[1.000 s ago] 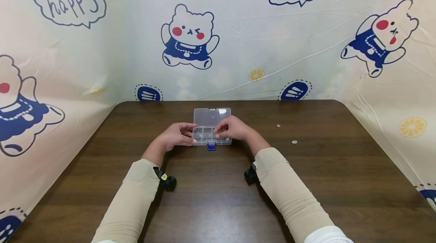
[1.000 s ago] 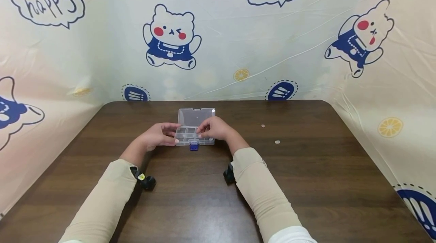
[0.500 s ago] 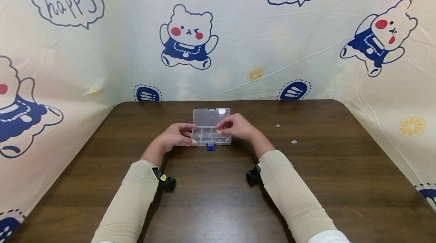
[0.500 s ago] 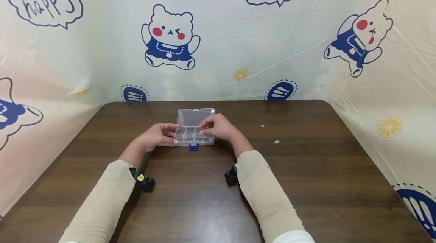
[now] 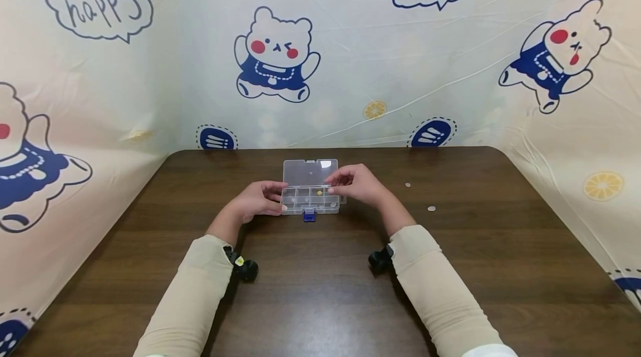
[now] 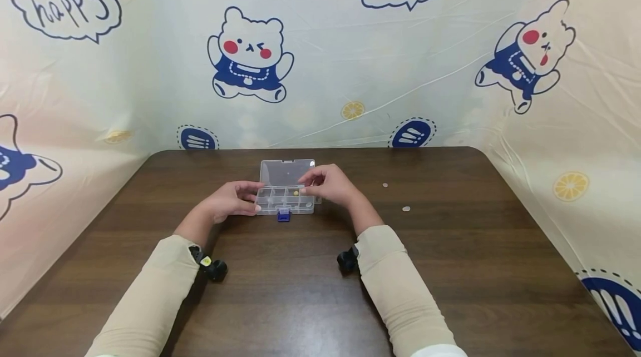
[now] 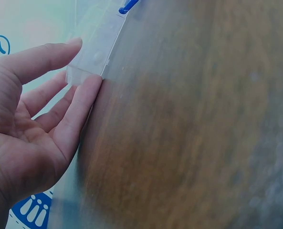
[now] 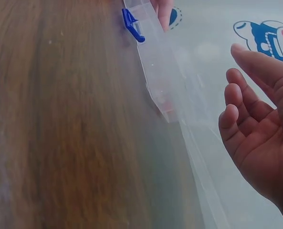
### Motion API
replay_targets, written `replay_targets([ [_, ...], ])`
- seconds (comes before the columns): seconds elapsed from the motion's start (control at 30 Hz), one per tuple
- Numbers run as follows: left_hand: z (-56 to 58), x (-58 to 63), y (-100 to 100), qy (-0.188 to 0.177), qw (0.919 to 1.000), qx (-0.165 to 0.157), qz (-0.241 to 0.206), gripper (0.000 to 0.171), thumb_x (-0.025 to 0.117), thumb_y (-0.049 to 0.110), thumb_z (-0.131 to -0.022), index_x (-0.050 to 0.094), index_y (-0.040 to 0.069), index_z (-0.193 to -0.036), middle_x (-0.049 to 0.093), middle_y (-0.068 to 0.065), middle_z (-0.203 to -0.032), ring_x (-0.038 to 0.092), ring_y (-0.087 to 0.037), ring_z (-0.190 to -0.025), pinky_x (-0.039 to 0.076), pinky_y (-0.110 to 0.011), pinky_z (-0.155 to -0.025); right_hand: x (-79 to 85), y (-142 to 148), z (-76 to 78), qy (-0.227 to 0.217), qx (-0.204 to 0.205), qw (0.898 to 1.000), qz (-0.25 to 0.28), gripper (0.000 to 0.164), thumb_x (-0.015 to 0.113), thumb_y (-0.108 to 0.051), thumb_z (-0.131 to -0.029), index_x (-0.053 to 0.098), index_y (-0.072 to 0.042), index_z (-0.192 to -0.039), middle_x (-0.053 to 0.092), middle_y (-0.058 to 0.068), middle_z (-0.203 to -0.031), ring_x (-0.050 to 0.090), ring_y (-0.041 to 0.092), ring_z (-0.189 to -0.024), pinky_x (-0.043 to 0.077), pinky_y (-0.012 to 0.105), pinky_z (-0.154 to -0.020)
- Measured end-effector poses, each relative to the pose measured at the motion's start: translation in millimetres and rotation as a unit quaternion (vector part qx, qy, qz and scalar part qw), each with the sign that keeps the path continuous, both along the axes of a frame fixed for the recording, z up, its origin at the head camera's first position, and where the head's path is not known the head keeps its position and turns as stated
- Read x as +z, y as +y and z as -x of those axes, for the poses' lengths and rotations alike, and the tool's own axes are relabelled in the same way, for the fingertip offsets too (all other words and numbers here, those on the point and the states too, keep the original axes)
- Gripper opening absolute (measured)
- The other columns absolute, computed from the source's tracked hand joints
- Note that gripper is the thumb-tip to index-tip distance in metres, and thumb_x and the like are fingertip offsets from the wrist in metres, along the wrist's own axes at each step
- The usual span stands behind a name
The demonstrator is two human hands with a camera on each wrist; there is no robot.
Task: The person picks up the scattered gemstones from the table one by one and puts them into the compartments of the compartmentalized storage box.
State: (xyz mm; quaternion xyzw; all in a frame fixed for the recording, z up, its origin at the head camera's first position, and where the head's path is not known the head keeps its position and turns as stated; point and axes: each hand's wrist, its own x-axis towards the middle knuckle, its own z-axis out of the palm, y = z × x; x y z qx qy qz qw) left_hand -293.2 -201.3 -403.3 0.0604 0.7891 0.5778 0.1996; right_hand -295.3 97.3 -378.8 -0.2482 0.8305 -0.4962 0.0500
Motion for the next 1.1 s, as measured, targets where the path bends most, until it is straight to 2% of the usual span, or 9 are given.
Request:
replay_targets([
  [0.27,0.7,0.3,0,0.003,1.0000,-0.002,0.001,0.071,0.075,-0.007,-0.079,0.045,0.001,-0.143,0.053,-0.025,-0.123,0.060,-0.026,-0.093,0.057,-0.036,-0.082,3.2,11,-5.3,0.010,-0.003,1.000,0.004,0.027,0.079,-0.016,-0.083,0.073,-0.003,-0.107,0.067,0.004,-0.091,0.056,0.025,-0.083,0.052,0.034,-0.070],
  [0.6,1.3,-0.1,1,0.003,1.0000,0.003,0.004,0.070,0.075,-0.008,-0.079,0.047,0.003,-0.142,0.054,-0.023,-0.121,0.060,-0.027,-0.094,0.057,-0.036,-0.082,3.4,25,-9.4,0.014,-0.009,1.000,0.000,0.029,0.079,-0.015,-0.083,0.072,-0.001,-0.107,0.067,0.005,-0.092,0.058,0.025,-0.083,0.053,0.034,-0.072],
  [0.97,-1.2,0.9,1,-0.001,0.9999,0.010,0.012,0.071,0.076,-0.007,-0.078,0.048,0.005,-0.142,0.055,-0.022,-0.122,0.059,-0.029,-0.097,0.057,-0.036,-0.082,5.9,40,-18.2,0.010,-0.018,1.000,-0.007,0.033,0.081,-0.021,-0.082,0.072,-0.003,-0.109,0.067,0.007,-0.097,0.056,0.027,-0.088,0.053,0.036,-0.077],
  [1.1,-1.0,0.2,2,0.002,0.9998,0.013,0.012,0.070,0.077,-0.007,-0.078,0.049,0.005,-0.141,0.056,-0.022,-0.121,0.060,-0.029,-0.096,0.057,-0.036,-0.082,7.0,46,-20.7,0.017,-0.021,1.000,-0.007,0.030,0.080,-0.021,-0.082,0.073,-0.008,-0.108,0.067,0.007,-0.097,0.056,0.026,-0.088,0.053,0.036,-0.076],
])
